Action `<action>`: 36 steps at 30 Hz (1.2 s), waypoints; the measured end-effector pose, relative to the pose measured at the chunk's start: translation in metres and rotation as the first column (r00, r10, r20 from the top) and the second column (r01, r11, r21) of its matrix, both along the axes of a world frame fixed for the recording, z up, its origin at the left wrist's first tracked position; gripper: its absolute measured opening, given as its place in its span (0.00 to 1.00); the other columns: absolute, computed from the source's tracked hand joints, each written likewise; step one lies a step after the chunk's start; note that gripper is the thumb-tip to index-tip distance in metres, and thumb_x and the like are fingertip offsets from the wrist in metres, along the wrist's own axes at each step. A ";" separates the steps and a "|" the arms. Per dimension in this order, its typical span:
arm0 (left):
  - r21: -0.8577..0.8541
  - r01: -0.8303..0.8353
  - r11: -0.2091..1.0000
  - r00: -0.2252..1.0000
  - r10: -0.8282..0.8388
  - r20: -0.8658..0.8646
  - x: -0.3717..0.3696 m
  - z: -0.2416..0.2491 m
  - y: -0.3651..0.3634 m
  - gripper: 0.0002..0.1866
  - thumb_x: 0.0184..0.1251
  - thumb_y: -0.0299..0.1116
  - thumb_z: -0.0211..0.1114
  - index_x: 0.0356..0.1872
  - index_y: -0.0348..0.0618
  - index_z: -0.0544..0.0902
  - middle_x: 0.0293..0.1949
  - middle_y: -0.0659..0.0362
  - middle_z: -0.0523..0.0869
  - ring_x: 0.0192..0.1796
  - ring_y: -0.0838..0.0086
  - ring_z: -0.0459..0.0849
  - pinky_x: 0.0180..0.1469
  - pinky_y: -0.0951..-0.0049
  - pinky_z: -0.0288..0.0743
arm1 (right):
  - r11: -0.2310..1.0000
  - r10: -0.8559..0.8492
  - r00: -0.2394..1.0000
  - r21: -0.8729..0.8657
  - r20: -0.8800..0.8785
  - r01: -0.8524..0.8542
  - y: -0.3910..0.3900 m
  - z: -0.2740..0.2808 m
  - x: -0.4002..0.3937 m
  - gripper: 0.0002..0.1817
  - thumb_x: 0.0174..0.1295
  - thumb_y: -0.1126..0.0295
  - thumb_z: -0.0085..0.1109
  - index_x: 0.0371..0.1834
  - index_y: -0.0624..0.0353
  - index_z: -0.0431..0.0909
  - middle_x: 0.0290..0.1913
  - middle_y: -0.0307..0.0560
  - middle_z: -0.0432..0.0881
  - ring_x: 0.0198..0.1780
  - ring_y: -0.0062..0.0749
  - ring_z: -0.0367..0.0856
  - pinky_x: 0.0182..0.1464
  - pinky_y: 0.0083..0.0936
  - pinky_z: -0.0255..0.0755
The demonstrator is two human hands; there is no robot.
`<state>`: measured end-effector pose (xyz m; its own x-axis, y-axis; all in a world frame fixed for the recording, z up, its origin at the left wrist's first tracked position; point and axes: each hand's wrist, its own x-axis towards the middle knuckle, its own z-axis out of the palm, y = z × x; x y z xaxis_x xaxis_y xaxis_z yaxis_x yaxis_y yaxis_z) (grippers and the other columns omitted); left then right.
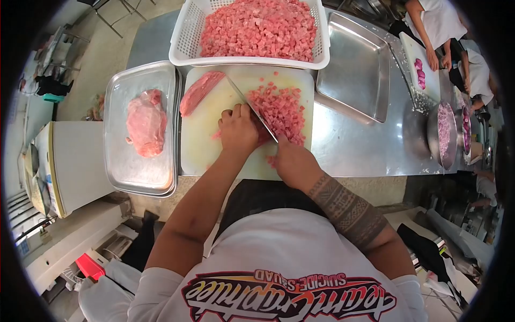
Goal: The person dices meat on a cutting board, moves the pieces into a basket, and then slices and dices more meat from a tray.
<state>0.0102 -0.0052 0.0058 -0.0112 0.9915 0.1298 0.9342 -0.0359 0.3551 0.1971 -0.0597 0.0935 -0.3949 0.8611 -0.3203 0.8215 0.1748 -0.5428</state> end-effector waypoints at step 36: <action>-0.022 -0.012 1.000 1.000 0.013 0.023 -0.018 0.003 -0.007 0.16 0.69 0.30 0.60 0.56 0.42 0.80 0.58 0.52 0.84 0.57 0.48 0.82 0.59 0.47 0.78 | 0.993 0.042 0.992 -0.114 0.122 -0.028 -0.029 0.047 0.012 0.23 0.70 0.70 0.57 0.64 0.74 0.71 0.40 0.67 0.88 0.45 0.66 0.89 0.48 0.55 0.82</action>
<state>-0.0080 -0.0120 0.0086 -0.0264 0.9938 0.1077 0.9259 -0.0163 0.3774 0.2095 -0.0887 0.1404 -0.3757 0.8035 -0.4618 0.8780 0.1491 -0.4549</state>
